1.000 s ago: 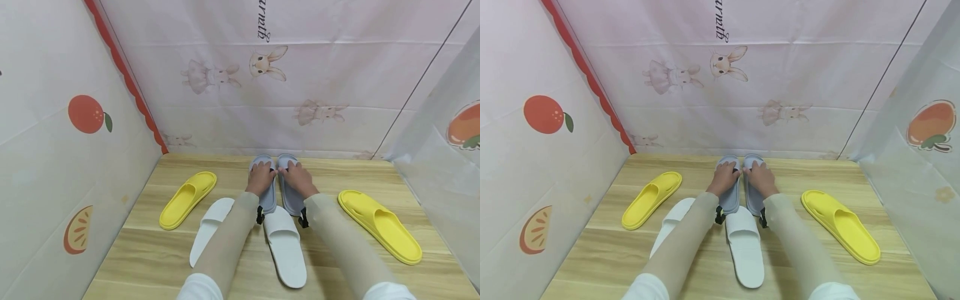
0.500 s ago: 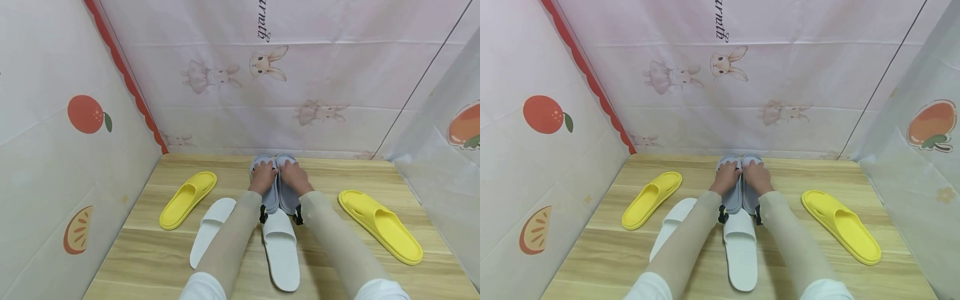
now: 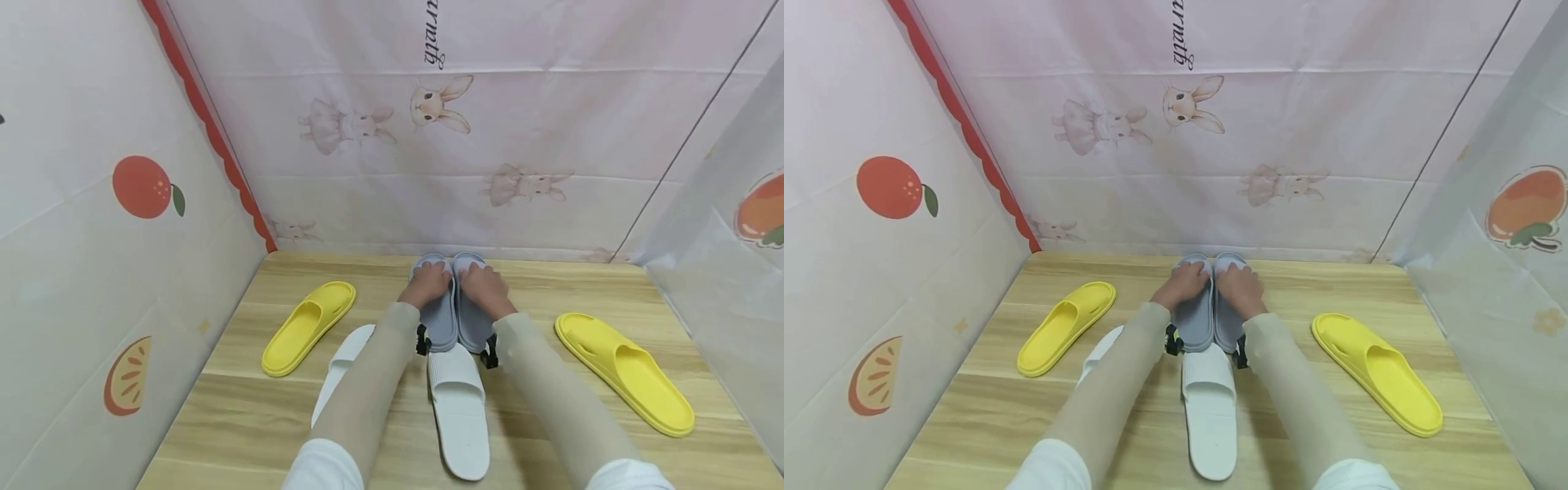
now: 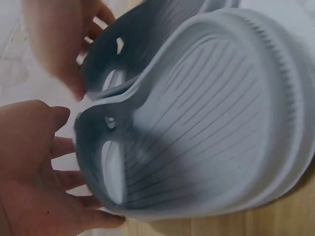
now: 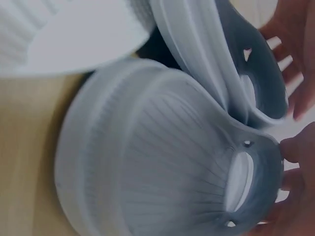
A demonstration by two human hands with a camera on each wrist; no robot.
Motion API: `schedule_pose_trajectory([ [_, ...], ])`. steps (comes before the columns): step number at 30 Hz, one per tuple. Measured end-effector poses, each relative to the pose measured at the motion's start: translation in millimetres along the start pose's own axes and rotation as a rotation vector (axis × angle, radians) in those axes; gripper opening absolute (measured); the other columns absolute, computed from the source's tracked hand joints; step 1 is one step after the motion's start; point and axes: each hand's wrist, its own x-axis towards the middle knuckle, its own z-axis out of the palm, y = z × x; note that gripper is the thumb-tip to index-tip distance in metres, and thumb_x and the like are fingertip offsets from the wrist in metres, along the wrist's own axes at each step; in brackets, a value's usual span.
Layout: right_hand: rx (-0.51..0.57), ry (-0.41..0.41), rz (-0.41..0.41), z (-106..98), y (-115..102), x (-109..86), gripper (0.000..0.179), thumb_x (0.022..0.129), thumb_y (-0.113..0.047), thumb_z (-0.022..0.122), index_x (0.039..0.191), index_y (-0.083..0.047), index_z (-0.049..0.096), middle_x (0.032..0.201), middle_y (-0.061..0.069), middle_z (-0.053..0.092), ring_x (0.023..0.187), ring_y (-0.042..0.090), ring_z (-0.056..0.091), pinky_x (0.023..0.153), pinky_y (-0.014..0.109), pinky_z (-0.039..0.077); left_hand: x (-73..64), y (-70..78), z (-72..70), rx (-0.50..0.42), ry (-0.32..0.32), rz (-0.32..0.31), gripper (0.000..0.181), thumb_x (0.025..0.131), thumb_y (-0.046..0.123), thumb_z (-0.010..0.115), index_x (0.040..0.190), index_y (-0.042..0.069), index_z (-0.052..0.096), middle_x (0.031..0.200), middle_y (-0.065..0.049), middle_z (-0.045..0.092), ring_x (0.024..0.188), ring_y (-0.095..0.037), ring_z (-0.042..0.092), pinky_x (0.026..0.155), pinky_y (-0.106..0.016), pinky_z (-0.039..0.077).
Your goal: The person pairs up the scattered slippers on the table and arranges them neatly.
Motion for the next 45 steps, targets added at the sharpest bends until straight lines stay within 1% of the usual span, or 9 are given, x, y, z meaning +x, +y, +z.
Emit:
schedule_pose_trajectory([
  [6,0.019,0.073,-0.029,-7,1,-8.2,0.056,0.1,-0.044,0.03,0.135,-0.003,0.047,0.131,0.029,0.044,0.118,0.048,0.044,0.092,0.062,0.038,-6.8,-11.5,-15.3,-0.069,0.048,-0.033,0.052,0.101,0.045,0.036,0.143,0.016,0.044,0.147,-0.006,0.043,0.133,-0.032,0.039,0.103,-0.053,0.036],
  [11,0.0,0.096,-0.112,-13,-7,-34.0,0.059,0.1,-0.045,0.032,0.142,-0.005,0.041,0.143,0.028,0.034,0.13,0.046,0.034,0.096,0.063,0.036,-29.1,-20.1,-28.6,0.021,0.05,-0.023,0.056,0.099,0.052,0.034,0.145,0.02,0.041,0.148,-0.005,0.041,0.134,-0.03,0.037,0.103,-0.056,0.035],
  [16,-0.034,0.106,-0.192,-11,-12,-76.7,0.064,0.098,-0.054,0.036,0.143,-0.008,0.042,0.149,0.026,0.028,0.136,0.045,0.026,0.09,0.065,0.041,-70.1,-32.5,-39.7,0.039,0.073,0.027,0.056,0.1,0.052,0.034,0.144,0.02,0.042,0.149,-0.008,0.039,0.137,-0.029,0.034,0.103,-0.059,0.032],
  [20,-0.042,0.116,-0.247,-2,-10,-117.0,0.065,0.096,-0.055,0.042,0.142,-0.009,0.046,0.149,0.025,0.029,0.137,0.043,0.025,0.085,0.064,0.045,-113.2,-51.5,-36.9,0.021,0.116,0.071,0.054,0.1,0.051,0.033,0.142,0.019,0.045,0.147,-0.01,0.042,0.136,-0.031,0.035,0.103,-0.06,0.031],
  [25,-0.041,0.105,-0.293,9,-6,-162.1,0.064,0.094,-0.054,0.048,0.14,-0.01,0.049,0.148,0.025,0.032,0.137,0.044,0.028,0.084,0.065,0.045,-161.9,-73.9,-32.0,0.008,0.145,0.04,0.052,0.099,0.048,0.042,0.142,0.019,0.046,0.147,-0.012,0.04,0.137,-0.032,0.033,0.107,-0.058,0.026],
  [30,-0.024,0.106,-0.337,23,-8,-192.1,0.062,0.092,-0.056,0.051,0.138,-0.014,0.051,0.146,0.022,0.037,0.134,0.041,0.034,0.071,0.062,0.05,-197.8,-93.6,-25.5,0.068,0.177,0.003,0.056,0.095,0.047,0.052,0.141,0.016,0.048,0.145,-0.018,0.041,0.135,-0.038,0.034,0.105,-0.061,0.028],
  [34,-0.06,0.111,-0.364,31,-9,-203.8,0.058,0.09,-0.055,0.056,0.134,-0.016,0.056,0.14,0.02,0.044,0.13,0.038,0.04,0.064,0.058,0.051,-213.1,-98.9,-20.3,0.044,0.137,-0.047,0.063,0.092,0.049,0.056,0.143,0.015,0.045,0.148,-0.022,0.036,0.136,-0.043,0.03,0.101,-0.065,0.029],
  [39,-0.097,0.102,-0.377,36,-9,-209.2,0.056,0.088,-0.054,0.059,0.132,-0.018,0.057,0.128,0.015,0.055,0.12,0.034,0.051,0.061,0.054,0.051,-221.5,-99.2,-16.8,0.003,0.071,-0.088,0.065,0.09,0.05,0.058,0.144,0.016,0.044,0.151,-0.023,0.03,0.139,-0.044,0.025,0.099,-0.068,0.028],
  [45,-0.122,0.133,-0.428,36,-8,-208.2,0.052,0.087,-0.054,0.061,0.125,-0.019,0.061,0.112,0.01,0.06,0.099,0.031,0.06,0.055,0.046,0.049,-225.4,-101.2,-13.3,0.043,0.073,-0.086,0.061,0.09,0.048,0.06,0.142,0.018,0.046,0.151,-0.021,0.032,0.138,-0.044,0.025,0.097,-0.068,0.032],
])
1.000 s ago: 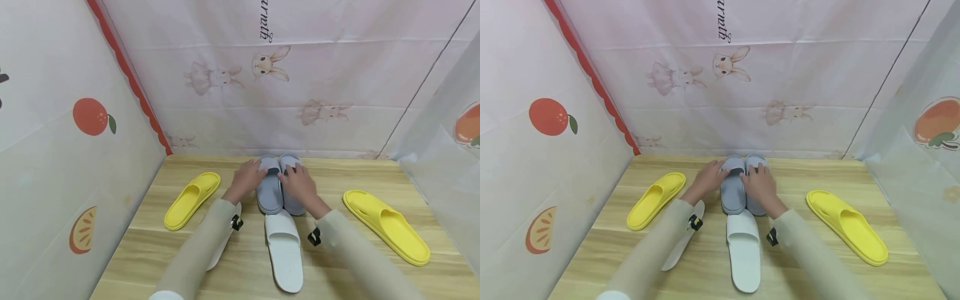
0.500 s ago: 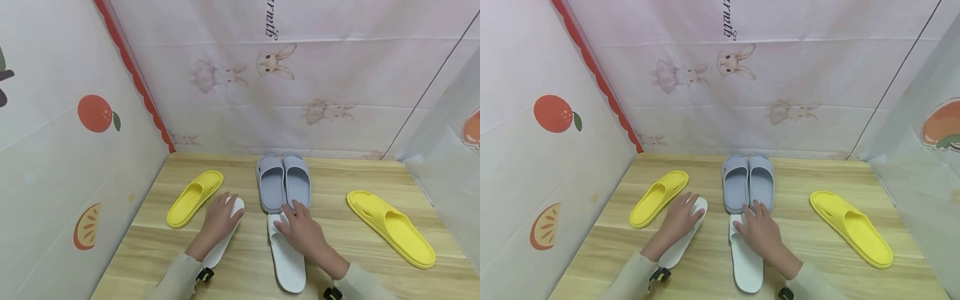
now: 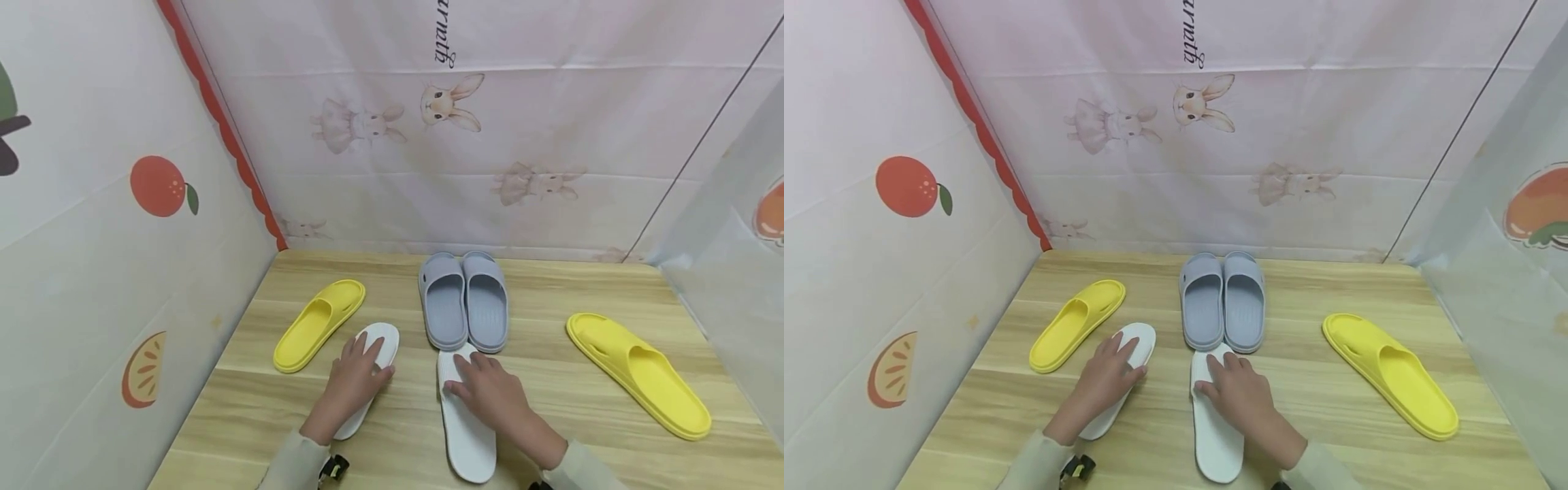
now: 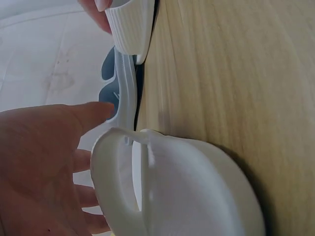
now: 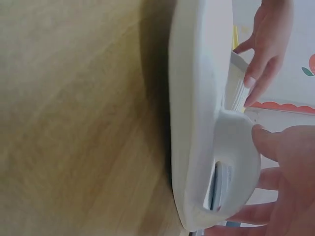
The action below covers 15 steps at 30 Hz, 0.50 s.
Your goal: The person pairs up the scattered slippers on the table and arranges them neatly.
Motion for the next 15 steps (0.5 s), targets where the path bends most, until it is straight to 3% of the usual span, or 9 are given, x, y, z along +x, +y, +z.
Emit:
schedule_pose_trajectory([
  [6,-0.011,0.018,-0.064,-4.5,1.9,-0.5,0.042,0.084,-0.053,0.063,0.109,-0.019,0.066,0.091,0.004,0.058,0.079,0.025,0.059,0.045,0.038,0.041,-0.4,-3.3,2.2,0.018,0.022,0.013,0.058,0.091,0.043,0.061,0.142,0.02,0.047,0.15,-0.019,0.033,0.137,-0.043,0.028,0.093,-0.066,0.036],
  [15,0.005,-0.017,-0.098,-8.1,-4.0,-5.5,0.041,0.084,-0.055,0.061,0.107,-0.022,0.068,0.085,0.0,0.059,0.073,0.019,0.056,0.046,0.035,0.039,-5.4,-3.3,3.2,0.023,0.057,0.037,0.056,0.091,0.043,0.06,0.141,0.02,0.048,0.15,-0.017,0.035,0.136,-0.041,0.03,0.091,-0.065,0.038],
])
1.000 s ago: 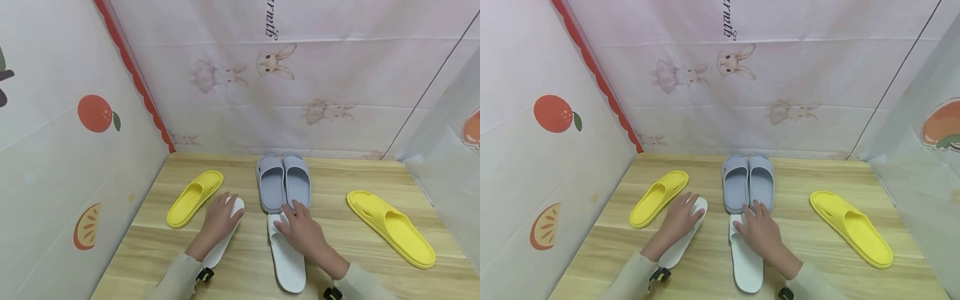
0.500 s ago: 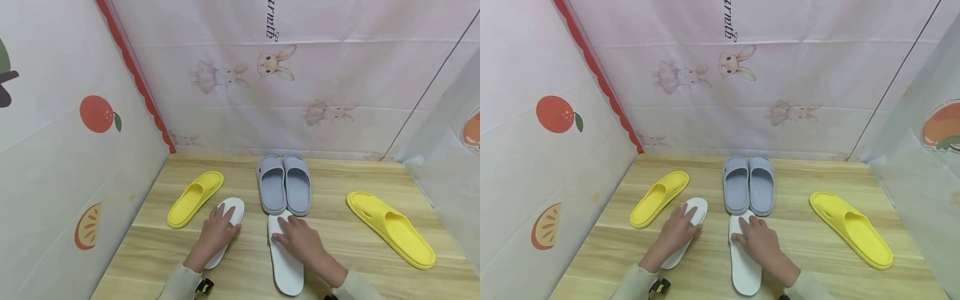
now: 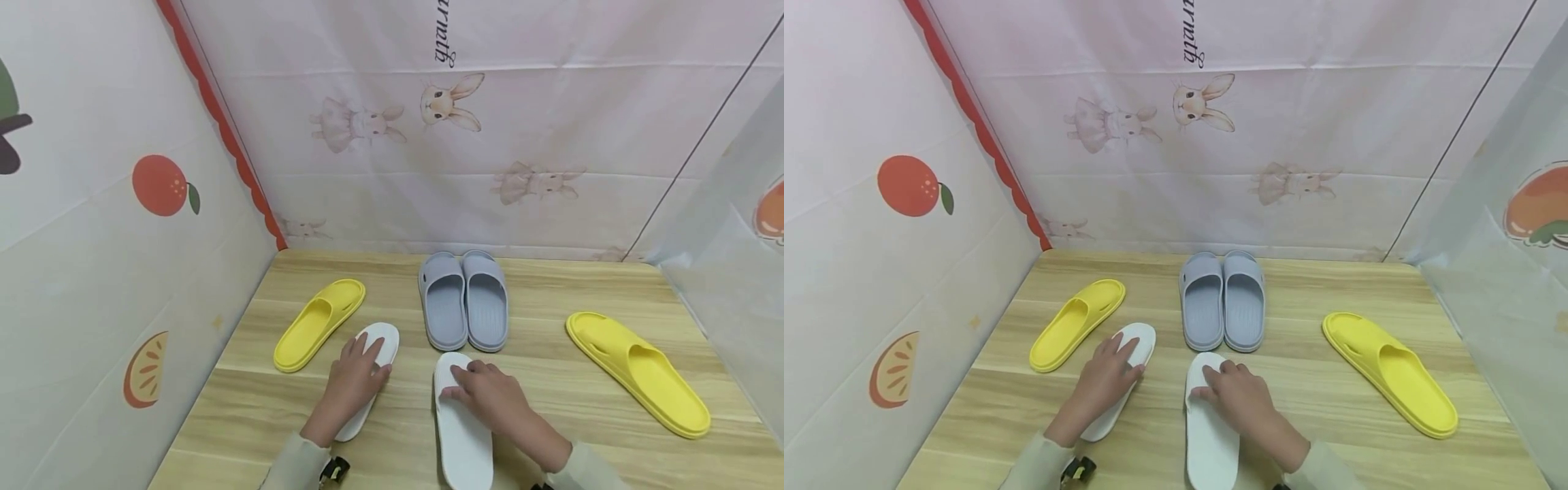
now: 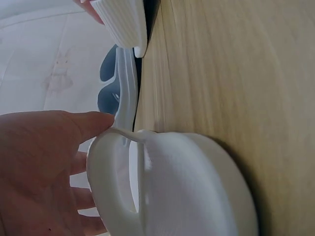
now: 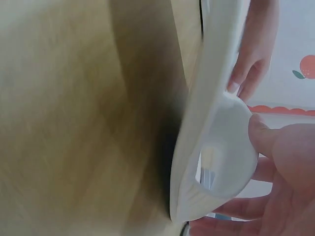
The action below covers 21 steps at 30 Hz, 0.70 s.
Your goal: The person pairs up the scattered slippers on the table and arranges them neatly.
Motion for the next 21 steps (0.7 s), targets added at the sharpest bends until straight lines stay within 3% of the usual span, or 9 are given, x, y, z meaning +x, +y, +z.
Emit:
schedule_pose_trajectory([
  [5,-0.011,0.031,-0.029,4,-9,-6.3,0.037,0.084,-0.053,0.063,0.103,-0.022,0.066,0.084,0.001,0.056,0.073,0.02,0.054,0.046,0.034,0.04,-7.0,0.8,2.5,0.041,0.054,0.024,0.057,0.089,0.047,0.061,0.139,0.022,0.05,0.144,-0.015,0.043,0.129,-0.038,0.038,0.083,-0.059,0.043],
  [12,-0.001,0.074,-0.081,6,-19,-9.2,0.04,0.085,-0.047,0.065,0.11,-0.015,0.066,0.081,0.003,0.053,0.07,0.023,0.052,0.046,0.032,0.04,-15.9,6.8,8.4,0.096,0.106,-0.006,0.06,0.084,0.055,0.063,0.135,0.027,0.05,0.135,-0.011,0.048,0.117,-0.034,0.045,0.073,-0.052,0.045],
  [21,0.045,0.047,-0.049,9,-23,-14.2,0.047,0.086,-0.045,0.065,0.12,-0.014,0.066,0.101,0.013,0.062,0.087,0.03,0.059,0.061,0.043,0.051,-34.7,22.5,16.3,0.104,0.121,-0.029,0.063,0.082,0.061,0.061,0.134,0.027,0.052,0.134,-0.01,0.049,0.113,-0.031,0.046,0.07,-0.048,0.046],
])
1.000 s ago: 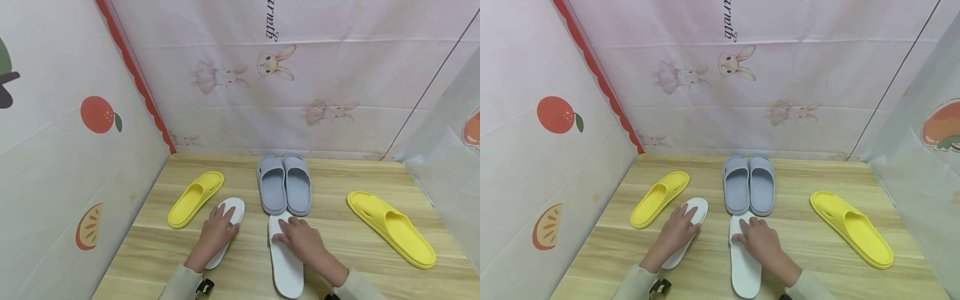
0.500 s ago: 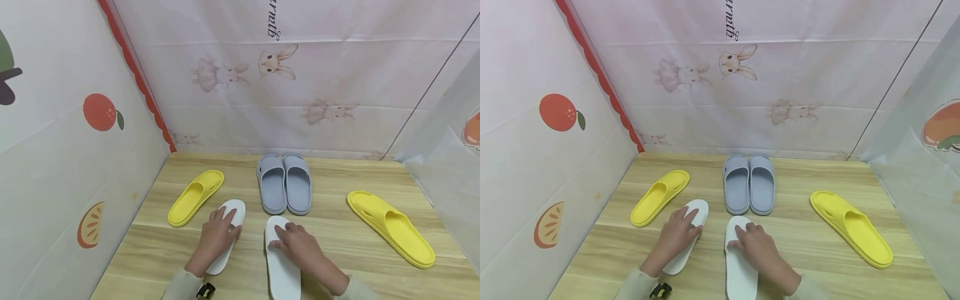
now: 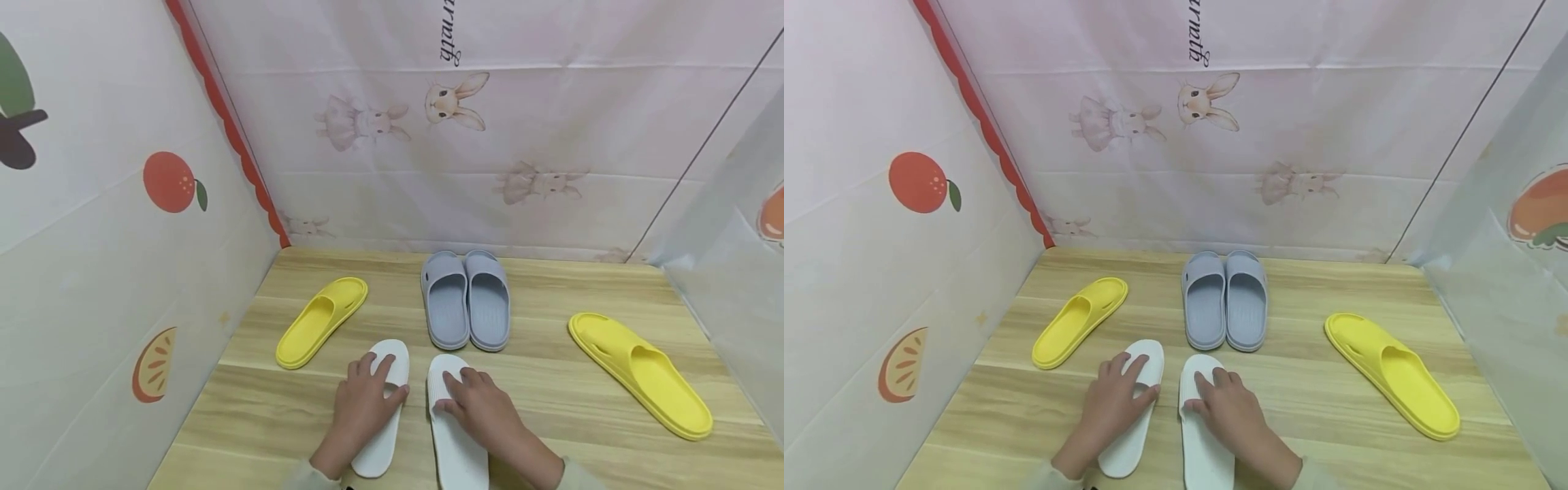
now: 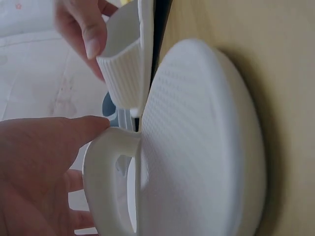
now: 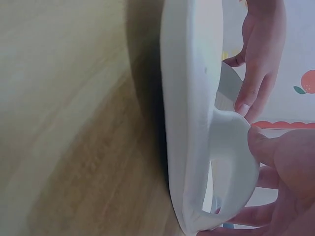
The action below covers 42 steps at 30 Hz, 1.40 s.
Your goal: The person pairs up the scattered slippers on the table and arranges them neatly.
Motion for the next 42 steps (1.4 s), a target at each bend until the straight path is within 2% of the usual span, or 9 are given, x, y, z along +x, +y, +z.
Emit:
schedule_pose_trajectory([
  [6,0.02,0.015,0.009,3,-1,-0.2,0.047,0.086,-0.044,0.066,0.121,-0.014,0.065,0.104,0.014,0.063,0.089,0.031,0.06,0.063,0.045,0.052,-11.0,10.1,2.5,-0.016,0.05,0.009,0.062,0.08,0.06,0.063,0.131,0.026,0.055,0.132,-0.009,0.049,0.109,-0.029,0.047,0.066,-0.045,0.046],
  [12,0.037,0.024,0.019,7,-3,2.5,0.047,0.086,-0.045,0.065,0.121,-0.014,0.065,0.105,0.015,0.063,0.091,0.032,0.059,0.064,0.046,0.052,-15.5,16.5,4.7,-0.009,0.04,0.006,0.063,0.081,0.062,0.061,0.133,0.027,0.054,0.133,-0.009,0.048,0.112,-0.028,0.045,0.068,-0.045,0.045],
  [20,0.041,0.026,0.015,10,-7,7.0,0.047,0.088,-0.046,0.063,0.122,-0.014,0.064,0.098,0.009,0.06,0.086,0.027,0.057,0.058,0.04,0.049,-19.7,22.1,4.6,-0.002,0.048,0.022,0.061,0.083,0.062,0.06,0.132,0.027,0.055,0.131,-0.01,0.049,0.112,-0.027,0.046,0.069,-0.046,0.045],
  [32,0.065,0.058,0.032,14,-17,17.2,0.048,0.086,-0.045,0.065,0.12,-0.012,0.065,0.104,0.014,0.063,0.088,0.031,0.059,0.062,0.043,0.051,-21.4,14.5,2.7,-0.012,0.024,-0.014,0.058,0.085,0.057,0.059,0.134,0.026,0.053,0.134,-0.011,0.047,0.118,-0.028,0.043,0.077,-0.05,0.046],
  [42,0.042,0.076,0.0,22,-25,32.7,0.046,0.084,-0.043,0.068,0.117,-0.012,0.065,0.096,0.012,0.061,0.084,0.029,0.058,0.056,0.038,0.05,-17.6,1.7,-1.8,-0.009,0.057,-0.012,0.057,0.087,0.053,0.061,0.135,0.024,0.054,0.134,-0.015,0.047,0.117,-0.032,0.043,0.073,-0.051,0.046],
])
